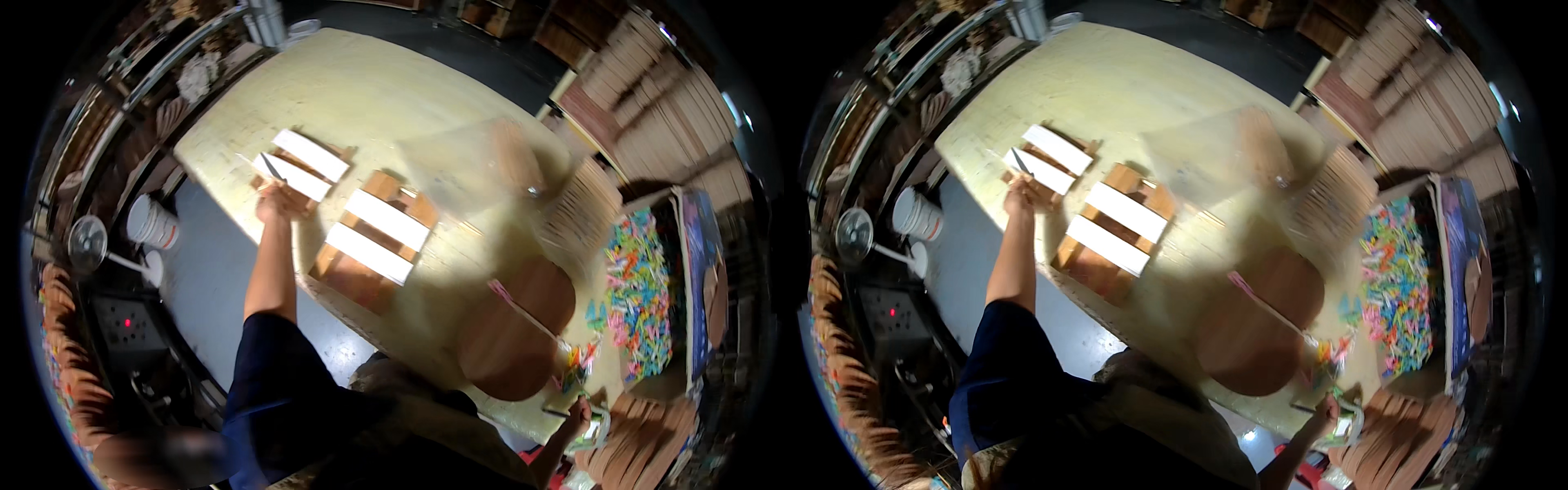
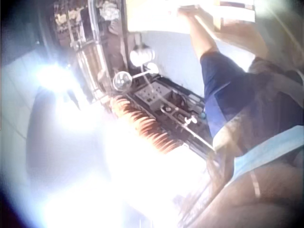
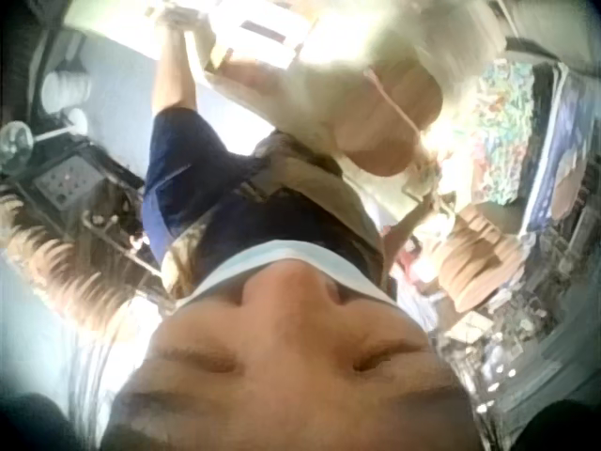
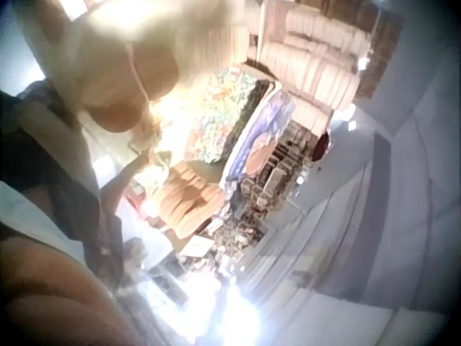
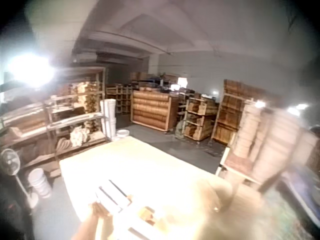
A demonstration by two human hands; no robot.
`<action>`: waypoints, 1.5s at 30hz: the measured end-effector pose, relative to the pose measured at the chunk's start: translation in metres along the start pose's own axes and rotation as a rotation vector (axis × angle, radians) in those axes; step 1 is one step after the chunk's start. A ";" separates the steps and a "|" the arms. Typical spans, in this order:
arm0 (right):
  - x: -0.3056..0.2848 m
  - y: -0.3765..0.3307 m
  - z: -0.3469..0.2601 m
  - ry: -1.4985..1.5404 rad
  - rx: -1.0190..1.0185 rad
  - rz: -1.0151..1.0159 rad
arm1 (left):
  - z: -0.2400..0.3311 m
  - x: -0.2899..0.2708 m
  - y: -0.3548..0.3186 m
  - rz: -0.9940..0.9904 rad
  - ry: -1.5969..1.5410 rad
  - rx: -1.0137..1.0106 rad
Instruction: The person assembles small wooden pieces on a workbench, applying adhesive to edges and joining them into rectangular frames. They then handle guitar-shaped wooden blanks, attaching colorful plastic sticks to the edges and stacking the finished blanks.
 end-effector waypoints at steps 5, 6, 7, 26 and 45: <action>0.024 -0.019 -0.007 0.164 0.277 0.170 | 0.052 -0.008 -0.219 -0.628 0.230 0.489; 0.032 -0.019 -0.022 0.137 0.319 0.109 | 0.045 -0.025 -0.264 -0.757 0.433 0.605; 0.033 -0.015 -0.019 0.145 0.305 0.042 | 0.034 -0.038 -0.310 -1.030 0.474 0.807; 0.081 -0.036 0.025 0.780 0.764 -0.220 | -0.109 -0.108 -0.539 -1.927 0.526 0.950; 0.077 0.005 0.013 -0.858 -0.858 -0.239 | -0.112 -0.110 -0.539 -1.927 0.530 0.937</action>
Point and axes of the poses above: each hand's wrist, its own y-axis towards the middle knuckle, its own x-axis out of the palm, z = x × y, the point moved 3 cm from there along y, towards the middle knuckle, and after that the axes turned 9 degrees about z, right-handed, at the moved point
